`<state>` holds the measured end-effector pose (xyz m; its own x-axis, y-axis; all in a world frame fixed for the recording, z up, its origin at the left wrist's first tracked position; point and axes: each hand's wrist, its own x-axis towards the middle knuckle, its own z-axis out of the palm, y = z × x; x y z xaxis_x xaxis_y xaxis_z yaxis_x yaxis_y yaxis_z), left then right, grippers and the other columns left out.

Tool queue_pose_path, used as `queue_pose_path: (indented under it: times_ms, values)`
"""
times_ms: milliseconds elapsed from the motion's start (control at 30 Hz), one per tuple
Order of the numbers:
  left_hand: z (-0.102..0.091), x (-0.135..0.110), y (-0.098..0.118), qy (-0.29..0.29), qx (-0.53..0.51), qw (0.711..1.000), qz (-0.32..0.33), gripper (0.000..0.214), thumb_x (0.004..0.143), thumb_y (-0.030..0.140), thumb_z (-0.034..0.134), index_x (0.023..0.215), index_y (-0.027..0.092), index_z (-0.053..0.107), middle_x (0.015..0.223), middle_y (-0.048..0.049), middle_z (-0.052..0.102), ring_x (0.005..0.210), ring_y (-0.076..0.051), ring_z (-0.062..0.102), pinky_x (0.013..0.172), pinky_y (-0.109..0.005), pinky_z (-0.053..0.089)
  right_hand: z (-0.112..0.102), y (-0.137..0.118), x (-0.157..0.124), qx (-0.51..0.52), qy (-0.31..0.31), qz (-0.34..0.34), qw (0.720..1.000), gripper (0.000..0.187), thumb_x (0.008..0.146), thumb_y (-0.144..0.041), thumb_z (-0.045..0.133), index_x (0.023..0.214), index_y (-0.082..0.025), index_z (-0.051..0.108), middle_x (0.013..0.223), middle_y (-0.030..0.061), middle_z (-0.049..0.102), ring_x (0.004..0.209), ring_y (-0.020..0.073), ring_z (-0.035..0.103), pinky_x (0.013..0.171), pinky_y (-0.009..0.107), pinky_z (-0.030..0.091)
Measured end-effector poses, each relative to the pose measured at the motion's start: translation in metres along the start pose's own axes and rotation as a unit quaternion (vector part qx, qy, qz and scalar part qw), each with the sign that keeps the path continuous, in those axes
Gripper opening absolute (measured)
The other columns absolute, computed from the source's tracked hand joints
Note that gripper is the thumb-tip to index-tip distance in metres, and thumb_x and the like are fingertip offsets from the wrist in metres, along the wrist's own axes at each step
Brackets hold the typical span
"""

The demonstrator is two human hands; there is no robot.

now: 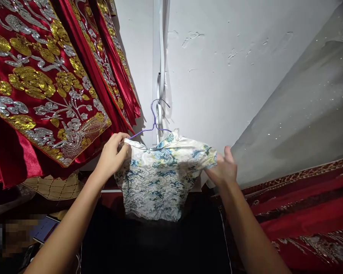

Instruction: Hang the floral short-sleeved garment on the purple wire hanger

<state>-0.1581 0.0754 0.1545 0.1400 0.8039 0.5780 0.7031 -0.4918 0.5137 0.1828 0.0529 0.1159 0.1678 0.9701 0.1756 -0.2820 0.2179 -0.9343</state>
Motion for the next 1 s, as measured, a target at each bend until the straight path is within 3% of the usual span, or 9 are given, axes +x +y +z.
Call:
queue_pose_path:
  times_ms: [167,267,333,400,533,667,800,867,1000]
  values:
    - [0.013,0.026,0.016,0.035,-0.029,0.999,-0.013,0.026,0.093,0.043,0.057,0.102,0.02,0.064,0.101,-0.004,0.068,0.085,-0.02,0.062,0.08,-0.031,0.045,0.019,-0.035,-0.006,-0.01,-0.056,-0.069,0.996,0.06,0.087,-0.066,0.047,0.123,-0.021,0.066,0.118,0.0128,0.069,0.121,0.0327,0.062,0.101,0.053,0.051]
    - [0.019,0.031,0.02,0.075,-0.06,0.995,-0.012,0.027,0.094,0.045,0.057,0.092,0.019,0.063,0.085,-0.0017,0.068,0.075,-0.018,0.059,0.071,-0.028,0.044,0.039,-0.047,-0.025,-0.054,-0.245,-0.031,0.968,0.074,0.077,-0.08,0.05,0.113,-0.02,0.073,0.108,0.014,0.072,0.111,0.0344,0.066,0.09,0.051,0.056]
    - [0.024,0.026,0.017,0.09,-0.094,0.991,-0.013,0.03,0.096,0.046,0.053,0.091,0.019,0.063,0.086,-0.003,0.068,0.078,-0.019,0.06,0.073,-0.029,0.046,0.046,-0.046,-0.038,-0.089,-0.407,0.007,0.909,0.066,0.076,-0.074,0.06,0.11,-0.02,0.075,0.105,0.0128,0.073,0.106,0.0323,0.069,0.091,0.049,0.056]
    - [0.028,0.016,0.013,0.092,-0.147,0.985,-0.008,0.032,0.098,0.047,0.05,0.091,0.019,0.062,0.094,-0.0056,0.069,0.09,-0.021,0.064,0.083,-0.031,0.049,0.048,-0.038,-0.044,-0.144,-0.463,0.016,0.875,0.048,0.085,-0.059,0.063,0.111,-0.02,0.074,0.111,0.0114,0.073,0.109,0.0295,0.068,0.098,0.048,0.053]
    - [0.032,-0.002,0.009,0.074,-0.221,0.971,0.048,0.035,0.102,0.044,0.042,0.093,0.019,0.065,0.115,-0.0103,0.066,0.116,-0.024,0.061,0.104,-0.038,0.045,0.047,-0.01,-0.036,-0.356,-0.272,-0.073,0.891,0.047,0.09,-0.043,0.062,0.135,-0.026,0.061,0.14,0.0102,0.06,0.128,0.0321,0.057,0.106,0.053,0.048]
    - [0.019,-0.017,0.031,-0.02,-0.242,0.965,0.098,0.037,0.102,0.048,0.043,0.098,0.021,0.07,0.124,-0.011,0.064,0.125,-0.026,0.058,0.111,-0.044,0.041,0.058,0.026,-0.026,-0.499,-0.203,-0.229,0.811,0.095,0.082,-0.032,0.07,0.162,-0.025,0.017,0.164,0.0142,0.028,0.15,0.0359,0.028,0.119,0.059,0.033]
    - [0.004,-0.038,0.065,-0.144,-0.292,0.939,0.107,0.049,0.094,0.064,0.047,0.105,0.024,0.074,0.13,-0.0129,0.063,0.128,-0.032,0.056,0.112,-0.047,0.042,0.075,0.062,-0.03,-0.518,-0.181,-0.369,0.75,0.11,0.078,-0.03,0.069,0.162,-0.021,-0.003,0.166,0.018,0.011,0.155,0.04,0.01,0.122,0.066,0.02]
    - [0.003,-0.046,0.075,-0.178,-0.327,0.924,0.082,0.055,0.092,0.069,0.046,0.104,0.025,0.075,0.132,-0.0143,0.063,0.127,-0.034,0.056,0.111,-0.049,0.043,0.079,0.075,-0.033,-0.505,-0.135,-0.412,0.746,0.107,0.078,-0.029,0.066,0.16,-0.022,-0.002,0.161,0.0189,0.022,0.153,0.0405,0.015,0.121,0.068,0.02]
    - [0.022,-0.051,0.071,-0.17,-0.453,0.875,-0.012,0.052,0.095,0.064,0.045,0.11,0.022,0.072,0.136,-0.016,0.062,0.123,-0.037,0.062,0.103,-0.052,0.05,0.067,0.078,-0.036,-0.492,-0.112,-0.418,0.756,0.096,0.072,-0.038,0.072,0.152,-0.025,0.022,0.131,0.0156,0.049,0.126,0.0382,0.049,0.107,0.059,0.041]
